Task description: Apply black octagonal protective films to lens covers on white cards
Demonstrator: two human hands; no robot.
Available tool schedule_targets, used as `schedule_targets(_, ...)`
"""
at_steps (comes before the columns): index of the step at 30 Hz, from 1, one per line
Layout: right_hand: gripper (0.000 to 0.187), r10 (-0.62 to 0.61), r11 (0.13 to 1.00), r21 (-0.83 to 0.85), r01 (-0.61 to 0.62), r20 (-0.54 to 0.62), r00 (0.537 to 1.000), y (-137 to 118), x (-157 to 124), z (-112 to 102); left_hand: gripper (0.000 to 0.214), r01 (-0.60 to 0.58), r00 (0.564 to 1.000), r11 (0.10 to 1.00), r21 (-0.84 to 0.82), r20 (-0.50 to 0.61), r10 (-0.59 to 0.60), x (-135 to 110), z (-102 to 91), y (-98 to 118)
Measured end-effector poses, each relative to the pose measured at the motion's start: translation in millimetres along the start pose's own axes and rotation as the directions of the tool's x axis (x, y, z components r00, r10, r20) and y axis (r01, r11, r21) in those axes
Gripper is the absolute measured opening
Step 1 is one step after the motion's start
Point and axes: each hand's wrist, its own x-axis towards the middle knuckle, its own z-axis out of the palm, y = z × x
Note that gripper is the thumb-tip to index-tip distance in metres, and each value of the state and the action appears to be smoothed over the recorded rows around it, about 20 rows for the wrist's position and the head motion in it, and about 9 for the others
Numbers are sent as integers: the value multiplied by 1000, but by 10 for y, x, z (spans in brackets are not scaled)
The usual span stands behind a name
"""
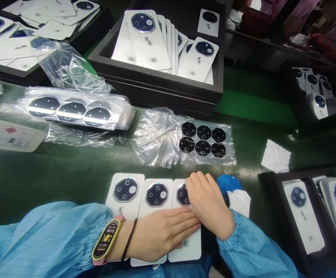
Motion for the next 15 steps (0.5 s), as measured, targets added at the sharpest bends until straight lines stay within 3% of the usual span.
schedule_targets(9, 29, -5, 994, 106, 5, 3, 1000, -35, -111, -63, 44, 27, 999, 1000, -5, -30, -27, 11, 4, -27)
schedule_targets(15, 29, 31, 990, 137, -23, -55, 998, -48, -137, -48, 43, 36, 999, 998, -42, -22, -37, 8, 19, -13)
